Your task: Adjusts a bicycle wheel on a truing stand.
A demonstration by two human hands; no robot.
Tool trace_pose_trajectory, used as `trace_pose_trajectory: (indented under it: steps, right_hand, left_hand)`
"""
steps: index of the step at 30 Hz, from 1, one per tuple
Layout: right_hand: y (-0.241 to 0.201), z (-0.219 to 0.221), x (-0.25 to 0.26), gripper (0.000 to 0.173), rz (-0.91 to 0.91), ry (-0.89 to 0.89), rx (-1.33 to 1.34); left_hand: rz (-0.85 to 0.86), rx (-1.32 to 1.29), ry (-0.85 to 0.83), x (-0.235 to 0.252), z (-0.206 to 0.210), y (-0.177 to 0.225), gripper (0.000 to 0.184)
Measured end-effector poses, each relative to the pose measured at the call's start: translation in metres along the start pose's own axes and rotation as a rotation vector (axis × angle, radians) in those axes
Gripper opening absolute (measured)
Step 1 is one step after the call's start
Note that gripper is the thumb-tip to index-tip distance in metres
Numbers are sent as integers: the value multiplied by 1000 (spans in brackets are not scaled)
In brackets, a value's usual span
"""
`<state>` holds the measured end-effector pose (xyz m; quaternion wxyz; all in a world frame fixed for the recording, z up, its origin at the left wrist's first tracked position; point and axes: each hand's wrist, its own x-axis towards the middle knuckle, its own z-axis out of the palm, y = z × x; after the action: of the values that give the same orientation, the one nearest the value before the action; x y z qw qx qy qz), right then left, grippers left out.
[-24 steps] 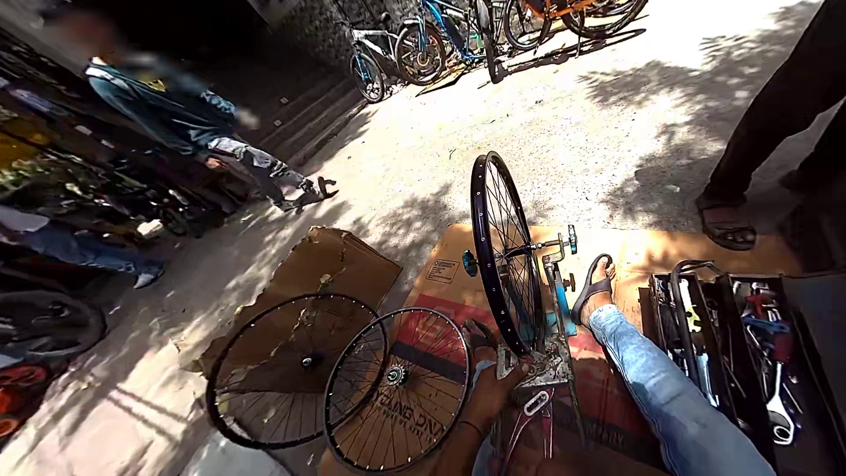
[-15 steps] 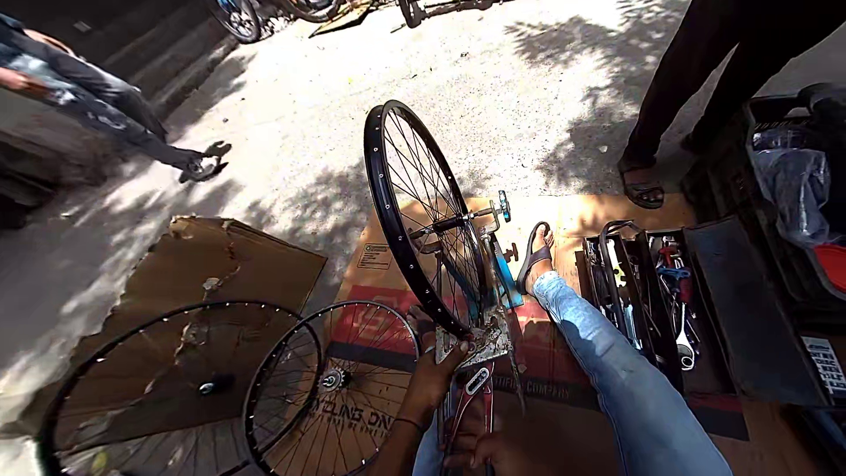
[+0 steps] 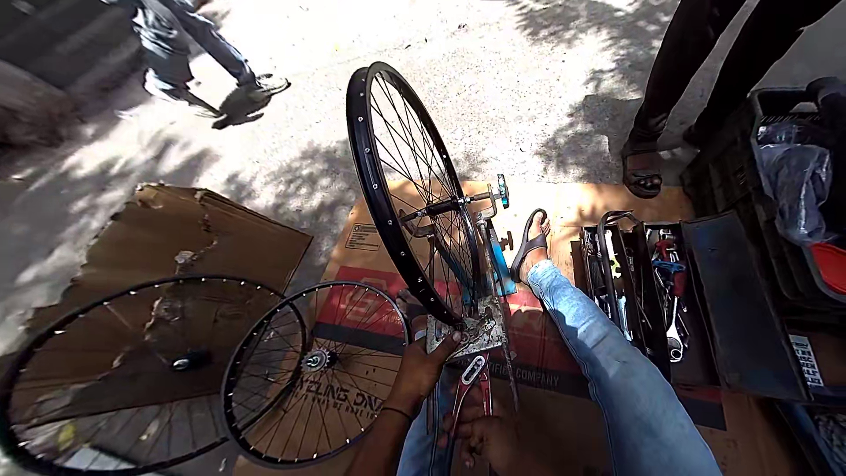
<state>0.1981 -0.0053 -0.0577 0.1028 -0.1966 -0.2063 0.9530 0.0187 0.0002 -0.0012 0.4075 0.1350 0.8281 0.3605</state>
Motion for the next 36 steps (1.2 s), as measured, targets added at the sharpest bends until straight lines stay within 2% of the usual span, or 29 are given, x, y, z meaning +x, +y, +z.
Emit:
trace_pose_trajectory:
  steps: [4,6,7,9,12,14,16,18,19,21,22,24,27,29,32,36]
  right_hand:
    - [2,-10,-3,60,-9,-64,2]
    - [1,-18,-8,63,8,-37,-79]
    - [3,-22,-11,64,31,18,-134]
    - [18,-33,-22,63,119,241,-220]
    - [56,-67,-29,47,336,642,-502]
    - [73,-98,-36,37,561,723,-677]
    - [82,-110,-44,24,709,798,-748]
    - [84,-111,-53,26,683,931,-737]
    - [85,-114,-50,31,586,1046,-685]
    - [69,-116,-45,54,364,1133,-486]
    - [54,-111,-45,61,286,1071,-376]
    - [28,-93,-42,64,162,872,-313]
    - [6,-60,-44,52,10,620,-484]
    - [-2,-47,-44,53,-28,524,-697]
    - [6,-47,-42,55,121,445,-1074]
    - [5,-43,-27,55,499,402,-1268]
  left_hand:
    - [-12,67,13,-3,2,-3,37]
    - [23,65,9,-4,3,-12,39]
    - [47,54,0,-4,4,-19,40]
    - [77,48,-25,-7,7,-35,44]
    - [59,125,-87,-14,9,-58,53]
    - [16,241,-171,-17,8,-76,60]
    - [-39,375,-212,-22,11,-98,70]
    - [-85,455,-192,-34,17,-120,79]
    - [-86,471,-163,-37,19,-128,82]
    - [-63,457,-108,-40,20,-136,81]
    - [-54,429,-88,-41,21,-134,79]
    - [-27,364,-64,-39,22,-122,72]
    - [-18,335,-99,-37,17,-105,77]
    - [-14,327,-120,-37,16,-109,78]
    - [-37,353,-165,-41,8,-118,79]
    - [-90,447,-199,-42,0,-135,79]
